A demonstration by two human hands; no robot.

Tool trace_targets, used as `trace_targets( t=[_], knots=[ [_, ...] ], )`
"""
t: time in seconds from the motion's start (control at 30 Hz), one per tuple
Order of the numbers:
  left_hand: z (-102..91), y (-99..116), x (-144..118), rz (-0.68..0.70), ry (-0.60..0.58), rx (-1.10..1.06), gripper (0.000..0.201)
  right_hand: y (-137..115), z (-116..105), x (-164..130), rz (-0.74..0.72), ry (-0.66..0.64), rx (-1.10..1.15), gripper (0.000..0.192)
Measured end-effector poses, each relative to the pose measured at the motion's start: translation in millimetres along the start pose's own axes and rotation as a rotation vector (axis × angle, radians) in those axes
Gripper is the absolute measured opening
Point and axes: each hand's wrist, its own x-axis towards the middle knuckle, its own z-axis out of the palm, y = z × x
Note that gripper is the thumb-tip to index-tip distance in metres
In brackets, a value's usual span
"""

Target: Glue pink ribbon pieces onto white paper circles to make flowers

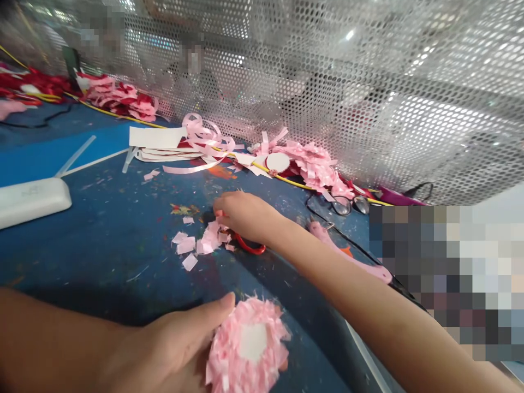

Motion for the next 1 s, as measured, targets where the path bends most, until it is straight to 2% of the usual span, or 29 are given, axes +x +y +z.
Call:
trace_targets(
  t=[0.13,0.27,0.37,0.43,0.57,0.63,0.77,1.0],
  knots=[
    [-7.9,-6,5,-0.031,-0.053,-0.020,0.067,1,-3,-9,0.053,0.081,0.076,0.015],
    [-6.0,-3,1,-0.052,0.035,-0.062,0.058,-3,-9,-26,0.064,0.167,0.205,0.022],
    [-0.2,5,-5,0.021,0.051,-0.130,0.055,-8,-14,-44,0.118,0.199,0.417,0.022],
    [3.7,10,-7,0.116,0.049,-0.144,0.058,-10,-16,-59,0.172,0.228,0.502,0.021],
    [7.2,13,-11,0.330,0.078,-0.121,0.053,-17,-19,-90,0.218,0.355,0.434,0.019],
    [6.7,13,-12,0.387,0.080,-0.106,0.047,-22,-20,-106,0.225,0.429,0.393,0.017],
    [6.0,17,-13,0.406,0.076,-0.041,0.047,-31,-21,-129,0.184,0.500,0.336,0.009],
    [13.4,28,-9,0.367,0.084,0.101,0.058,-45,-17,-141,0.182,0.410,0.315,0.012]
  ],
)
